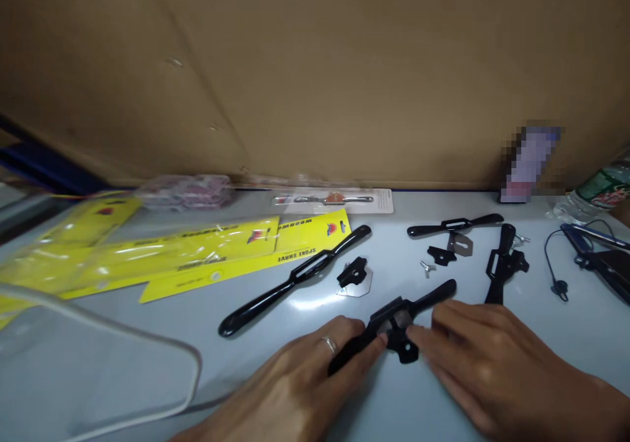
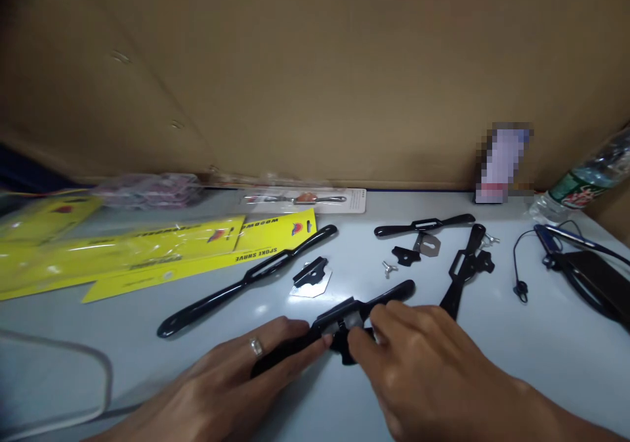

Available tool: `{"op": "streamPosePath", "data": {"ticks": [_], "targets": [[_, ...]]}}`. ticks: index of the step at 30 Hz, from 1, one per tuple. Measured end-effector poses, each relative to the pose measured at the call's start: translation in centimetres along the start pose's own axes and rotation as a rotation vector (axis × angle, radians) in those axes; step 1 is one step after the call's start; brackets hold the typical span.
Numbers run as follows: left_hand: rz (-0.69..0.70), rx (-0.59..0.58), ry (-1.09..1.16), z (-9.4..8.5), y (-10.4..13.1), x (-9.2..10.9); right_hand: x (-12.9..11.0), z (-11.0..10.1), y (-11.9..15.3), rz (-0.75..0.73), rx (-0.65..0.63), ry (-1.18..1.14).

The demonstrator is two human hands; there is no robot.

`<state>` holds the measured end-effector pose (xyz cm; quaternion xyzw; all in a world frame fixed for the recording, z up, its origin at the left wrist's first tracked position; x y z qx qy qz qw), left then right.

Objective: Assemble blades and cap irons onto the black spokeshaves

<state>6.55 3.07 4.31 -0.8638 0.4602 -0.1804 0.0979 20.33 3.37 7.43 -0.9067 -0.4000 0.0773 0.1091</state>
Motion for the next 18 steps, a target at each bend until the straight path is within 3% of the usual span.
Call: {"op": "streamPosePath", "data": {"ticks": [5,18], "targets": [[0.017,0.036,-0.043,-0.4,-0.3,0.1,-1.8,0.5,0.2,-0.120,-0.016,0.043],[-0.072,0.019,0.087,-0.6,-0.1,-2.0,-0.9,1.7,0.4,-0.047,-0.003,-0.201]]}}
Point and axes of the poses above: each hand's wrist, its own y-axis away from the middle knuckle, its own z-axis out of the palm, x = y × z, the point moved 9 cm from there along -y, towards the middle knuckle
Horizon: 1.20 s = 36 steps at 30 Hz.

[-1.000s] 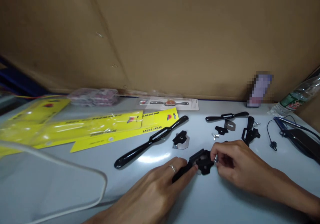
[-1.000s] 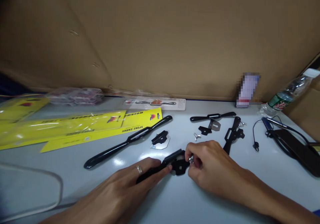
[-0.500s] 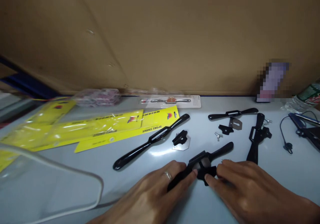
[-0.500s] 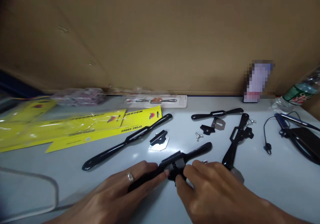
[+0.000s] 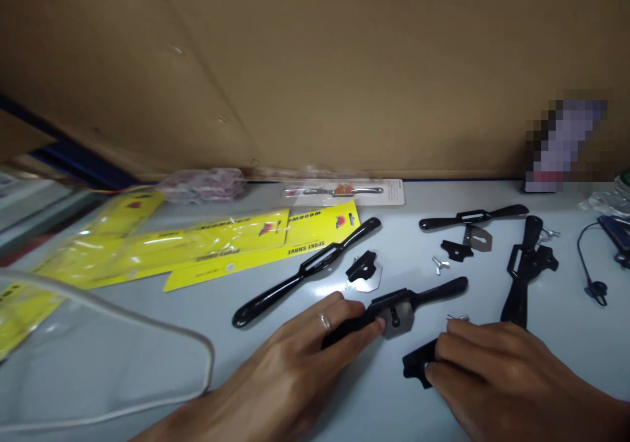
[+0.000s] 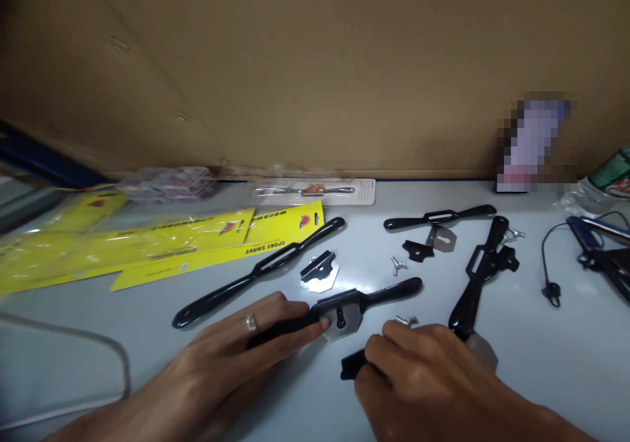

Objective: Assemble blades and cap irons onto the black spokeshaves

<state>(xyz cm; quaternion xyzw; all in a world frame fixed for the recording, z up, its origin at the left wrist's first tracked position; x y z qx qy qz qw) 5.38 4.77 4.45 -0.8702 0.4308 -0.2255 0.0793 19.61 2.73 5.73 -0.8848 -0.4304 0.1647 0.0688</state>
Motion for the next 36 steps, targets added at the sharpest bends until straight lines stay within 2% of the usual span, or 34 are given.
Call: {"op": "streamPosePath", "data": {"ticks": [6,13,21,25,32,36], "targets": [[-0.003,-0.027,0.014,0.6,0.5,-0.3,0.2,0.3,0.1,0.012,0.027,0.031],[0.003,-0.038,-0.003,0.4,0.7,-0.2,0.2,0.2,0.2,0.001,-0.011,-0.004],[-0.017,-0.040,-0.007,0.0,0.4,-0.5,2.6,-3.1,-0.1,0.101,0.161,0.073],[-0.044,-0.051,0.011,0.0,0.3,-0.8,3.0,-3.4,0.0,0.107,0.176,0.134],[-0.006,0.015,0.038,-0.6,-0.6,-0.2,3.1,-3.6,-0.3,0.107,0.209,0.187],[0.022,0.016,-0.011,-0.3,-0.3,0.3,3.0,-2.8,-1.0,0.127,0.238,0.195]]}}
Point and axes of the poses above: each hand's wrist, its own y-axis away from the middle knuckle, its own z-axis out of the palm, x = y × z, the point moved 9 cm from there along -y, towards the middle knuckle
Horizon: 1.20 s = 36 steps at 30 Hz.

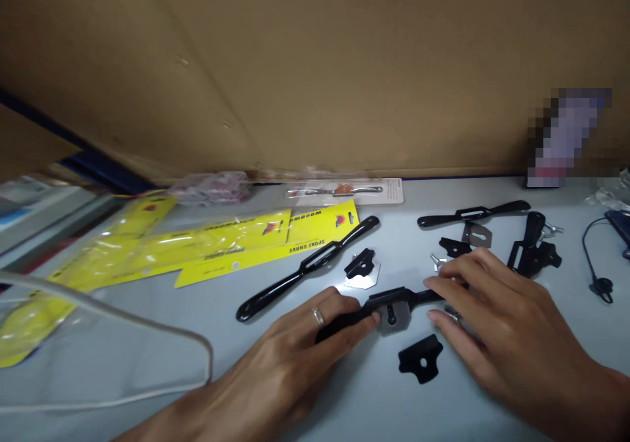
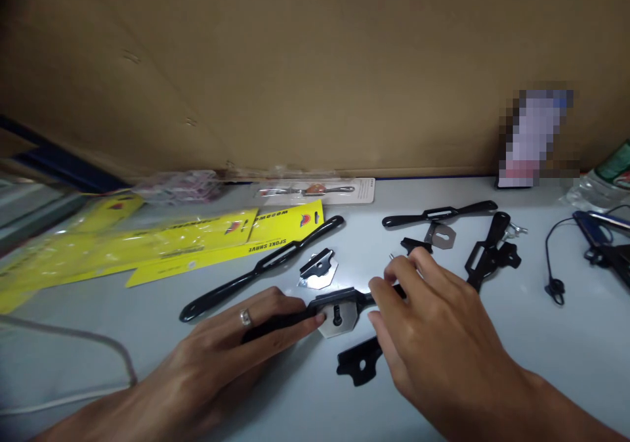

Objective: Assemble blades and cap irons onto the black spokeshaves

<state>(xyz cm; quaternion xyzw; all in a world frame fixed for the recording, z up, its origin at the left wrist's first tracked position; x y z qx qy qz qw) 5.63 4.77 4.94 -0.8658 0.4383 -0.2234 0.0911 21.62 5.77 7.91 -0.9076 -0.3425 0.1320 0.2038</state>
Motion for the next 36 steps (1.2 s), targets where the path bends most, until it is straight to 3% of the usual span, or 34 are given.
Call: {"op": "streamPosePath", "data": {"ticks": [8,14,17,21,24,29,33,36], "targets": [[0.069,0.053,-0.108,0.6,1.1,0.4,0.7,3.8,-0.7,0.193,-0.181,-0.255],[0.086,0.009,-0.195,-0.1,0.2,1.0,1.4,4.3,-0.9,0.278,-0.231,-0.384],[0.082,0.002,-0.173,-0.1,0.0,1.1,2.1,2.7,-1.1,0.265,-0.162,-0.308],[0.044,0.024,-0.102,0.2,0.2,0.5,4.6,-2.2,-1.4,0.250,0.117,-0.117],[0.041,0.056,-0.056,0.2,0.1,0.3,6.6,-3.7,-1.3,0.294,0.146,-0.025],[0.068,0.108,-0.042,-0.6,-0.7,0.5,6.7,-0.6,-1.8,0.316,-0.073,-0.095],[0.040,0.052,-0.030,-0.2,-0.6,0.2,6.2,1.9,-2.2,0.454,-0.182,-0.036],[0.005,-0.004,0.003,0.4,-0.4,-0.1,5.9,3.0,-2.4,0.474,-0.236,-0.051]]}}
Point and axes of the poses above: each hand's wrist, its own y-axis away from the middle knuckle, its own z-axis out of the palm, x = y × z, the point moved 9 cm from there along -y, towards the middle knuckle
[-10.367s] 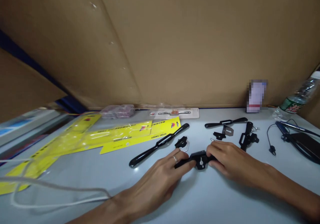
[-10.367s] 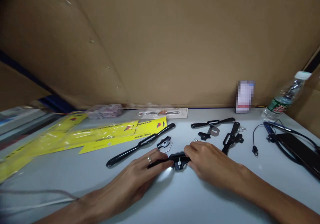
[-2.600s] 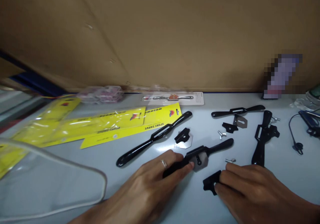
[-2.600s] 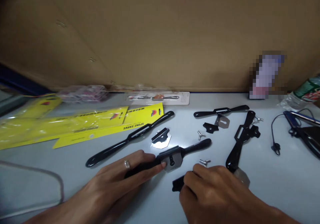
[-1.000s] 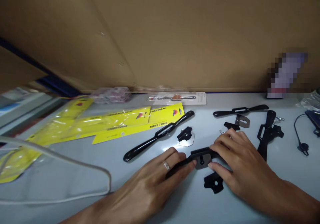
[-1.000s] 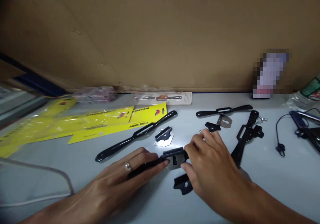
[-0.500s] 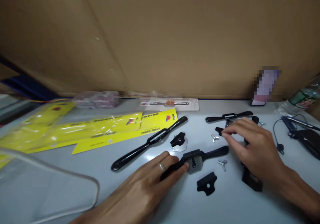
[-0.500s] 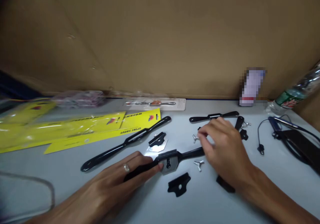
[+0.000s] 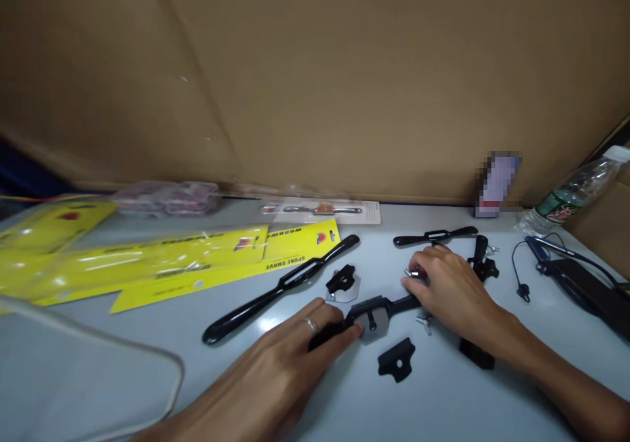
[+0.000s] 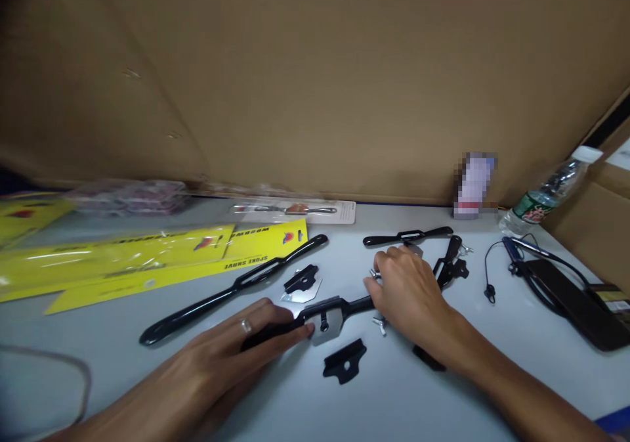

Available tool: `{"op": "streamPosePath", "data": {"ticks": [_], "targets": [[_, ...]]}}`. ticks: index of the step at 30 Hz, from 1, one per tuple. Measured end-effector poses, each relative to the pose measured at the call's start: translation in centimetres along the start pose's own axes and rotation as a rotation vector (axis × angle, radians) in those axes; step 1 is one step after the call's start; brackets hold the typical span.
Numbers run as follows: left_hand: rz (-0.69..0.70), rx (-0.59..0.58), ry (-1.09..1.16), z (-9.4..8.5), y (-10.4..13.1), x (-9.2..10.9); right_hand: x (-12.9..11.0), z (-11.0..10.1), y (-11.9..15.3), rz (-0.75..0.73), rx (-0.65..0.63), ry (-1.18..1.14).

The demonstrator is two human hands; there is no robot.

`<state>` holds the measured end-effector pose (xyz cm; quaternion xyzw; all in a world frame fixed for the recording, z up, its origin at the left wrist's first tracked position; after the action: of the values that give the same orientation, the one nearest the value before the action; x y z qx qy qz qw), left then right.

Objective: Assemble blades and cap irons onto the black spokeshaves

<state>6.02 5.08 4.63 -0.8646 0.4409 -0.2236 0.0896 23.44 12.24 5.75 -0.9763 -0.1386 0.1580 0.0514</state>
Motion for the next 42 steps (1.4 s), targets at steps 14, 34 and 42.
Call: {"op": "streamPosePath", "data": {"ticks": [14,34,42], "targets": [[-0.003,0.003,0.022,0.0,0.0,0.1,1.5,0.9,-0.2,0.080,-0.095,-0.301],[-0.047,-0.137,0.044,0.9,0.8,-0.4,1.5,1.0,-0.2,0.024,-0.068,-0.308],[-0.021,-0.059,0.031,0.5,0.5,-0.3,0.4,0.1,0.7,-0.179,0.073,-0.201]]}}
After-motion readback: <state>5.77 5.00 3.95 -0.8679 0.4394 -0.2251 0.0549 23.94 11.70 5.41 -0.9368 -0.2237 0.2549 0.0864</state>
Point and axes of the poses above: each hand's wrist, its own y-axis away from the middle knuckle, its own z-axis out of the palm, x = y × z, the point moved 9 cm from there along -y, towards the middle knuckle
